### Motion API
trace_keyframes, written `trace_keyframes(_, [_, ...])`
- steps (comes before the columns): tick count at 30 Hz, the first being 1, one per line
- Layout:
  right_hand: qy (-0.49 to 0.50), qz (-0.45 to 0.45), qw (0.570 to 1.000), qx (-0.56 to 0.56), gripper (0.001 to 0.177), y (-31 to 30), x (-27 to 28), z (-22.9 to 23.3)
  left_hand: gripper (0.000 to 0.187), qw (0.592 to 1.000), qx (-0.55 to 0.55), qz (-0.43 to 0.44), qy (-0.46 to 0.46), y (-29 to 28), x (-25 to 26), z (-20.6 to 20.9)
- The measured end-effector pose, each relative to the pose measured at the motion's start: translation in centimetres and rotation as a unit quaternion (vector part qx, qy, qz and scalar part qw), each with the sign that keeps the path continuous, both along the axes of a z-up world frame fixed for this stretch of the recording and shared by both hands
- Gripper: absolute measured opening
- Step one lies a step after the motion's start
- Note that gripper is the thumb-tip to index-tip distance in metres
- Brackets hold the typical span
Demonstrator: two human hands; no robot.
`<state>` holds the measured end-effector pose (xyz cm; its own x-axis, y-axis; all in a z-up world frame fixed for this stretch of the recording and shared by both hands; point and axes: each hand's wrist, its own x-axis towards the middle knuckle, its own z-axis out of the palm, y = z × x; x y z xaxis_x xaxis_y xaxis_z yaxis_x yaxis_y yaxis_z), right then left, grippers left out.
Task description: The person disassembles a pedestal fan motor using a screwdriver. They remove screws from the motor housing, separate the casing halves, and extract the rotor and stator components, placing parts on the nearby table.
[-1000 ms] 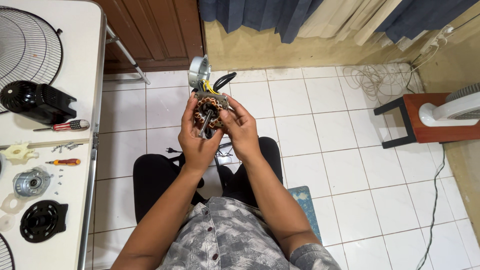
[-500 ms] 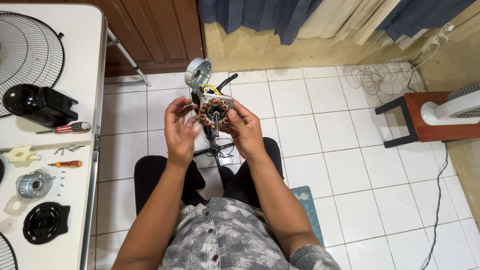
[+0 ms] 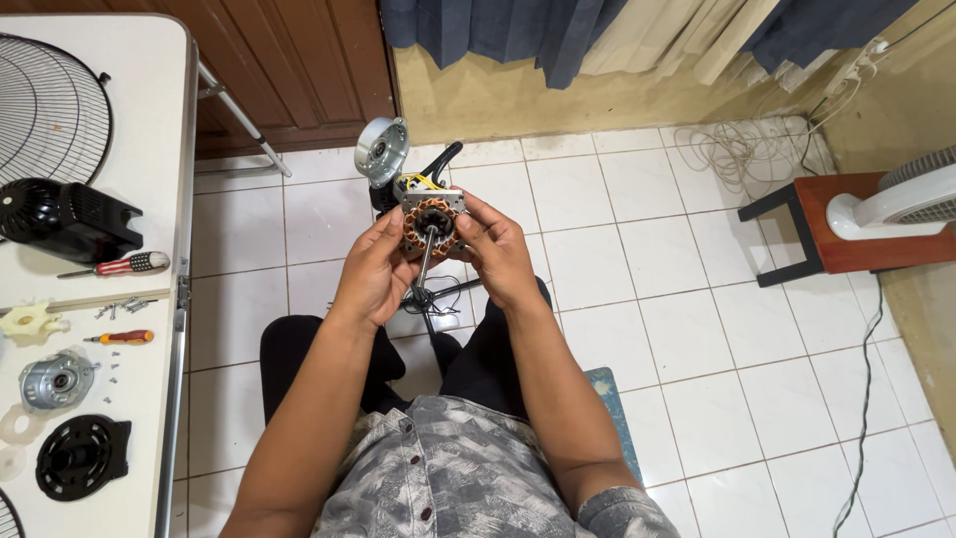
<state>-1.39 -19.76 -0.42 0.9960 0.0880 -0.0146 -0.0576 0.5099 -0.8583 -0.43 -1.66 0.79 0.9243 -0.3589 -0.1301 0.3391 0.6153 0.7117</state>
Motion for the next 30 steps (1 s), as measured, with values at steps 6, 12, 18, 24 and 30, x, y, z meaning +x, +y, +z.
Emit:
trace_keyframes(6, [-0.026,-0.014,0.996,-0.084,0.06,0.1,0.4,0.3,0.043,0.999,-0.033,0.028,0.006,-0.8,-0.4,-0.4])
trace_keyframes(12, [-0.093,-0.029,0.961,-0.258,0.054,0.3,-0.1,1.5,0.045,0.996,-0.062,0.05,0.045,-1.1,-0.9,0.4])
trace_keyframes(18, [-0.177,-0.033,0.941,-0.288,0.047,-0.1,0.3,1.5,0.04,0.995,-0.09,0.035,0.023,-0.9,-1.3,1.0])
trace_keyframes(24, [-0.144,-0.023,0.952,-0.269,0.048,0.1,0.0,2.2,0.038,0.995,-0.089,0.043,0.022,-0.8,-1.0,1.4])
trace_keyframes(30, [-0.171,-0.175,0.856,-0.455,0.043,1.2,-1.7,4.2,0.037,0.99,-0.106,0.066,0.058,-1.0,-1.1,1.8])
